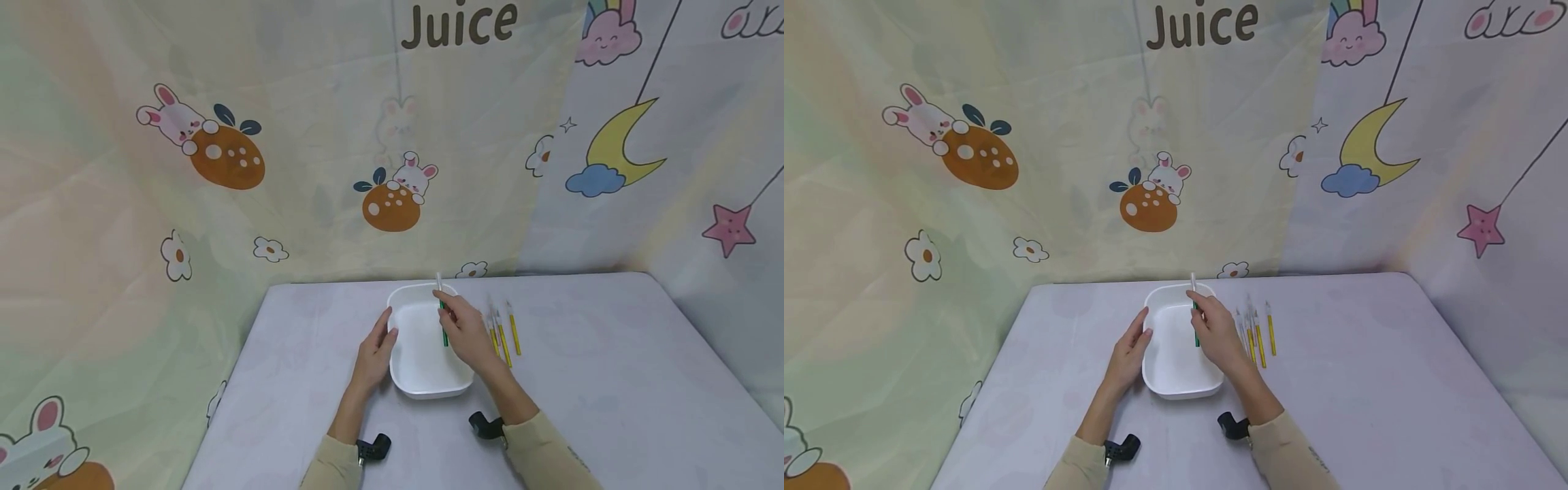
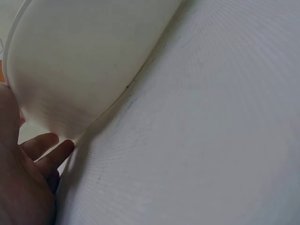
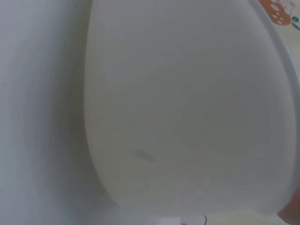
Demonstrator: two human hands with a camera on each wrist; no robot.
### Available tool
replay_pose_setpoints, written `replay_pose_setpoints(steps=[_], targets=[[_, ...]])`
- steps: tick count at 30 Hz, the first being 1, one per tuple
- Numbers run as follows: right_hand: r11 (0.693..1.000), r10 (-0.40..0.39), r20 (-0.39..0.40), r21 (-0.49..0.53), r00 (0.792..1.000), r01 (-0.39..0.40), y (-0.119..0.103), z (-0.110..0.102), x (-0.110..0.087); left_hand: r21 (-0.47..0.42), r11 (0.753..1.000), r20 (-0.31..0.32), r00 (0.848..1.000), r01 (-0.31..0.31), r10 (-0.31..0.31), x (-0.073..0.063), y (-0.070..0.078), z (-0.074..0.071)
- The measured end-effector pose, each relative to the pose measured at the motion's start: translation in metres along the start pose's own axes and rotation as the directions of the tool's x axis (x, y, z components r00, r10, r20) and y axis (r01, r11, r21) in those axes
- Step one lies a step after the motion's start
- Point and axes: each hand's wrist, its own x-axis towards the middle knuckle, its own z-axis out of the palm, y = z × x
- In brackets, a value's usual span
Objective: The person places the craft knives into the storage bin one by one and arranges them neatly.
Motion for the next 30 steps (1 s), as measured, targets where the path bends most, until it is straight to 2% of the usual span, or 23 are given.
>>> replay_pose_setpoints(steps=[6, 10, 13, 21, 25, 30], targets=[[1.000, 0.029, 0.048, 0.012, 0.998, -0.029, -0.004, 0.012, -0.001, 0.006, 1.000, 0.002, 1.000, 0.023, -0.023, 0.001, 0.000, 0.001], [1.000, 0.013, 0.051, 0.002, 0.999, -0.013, -0.005, 0.019, -0.002, 0.009, 0.999, 0.006, 0.999, 0.036, -0.036, 0.002, 0.000, 0.002], [1.000, -0.007, 0.054, -0.015, 0.999, 0.008, -0.004, 0.025, -0.002, 0.012, 1.000, 0.006, 1.000, 0.023, -0.023, 0.001, 0.000, 0.001], [0.999, 0.017, 0.107, -0.040, 0.994, -0.012, -0.003, 0.040, -0.004, -0.002, 1.000, 0.010, 1.000, 0.029, -0.029, 0.000, 0.001, 0.002], [0.999, 0.019, 0.139, -0.029, 0.990, -0.015, -0.004, 0.044, -0.005, 0.017, 0.999, 0.003, 0.999, 0.039, -0.039, 0.000, 0.000, 0.002], [0.997, 0.071, 0.187, -0.022, 0.980, -0.068, -0.004, 0.046, -0.006, 0.029, 0.999, -0.003, 0.999, 0.037, -0.037, 0.002, -0.001, 0.002]])
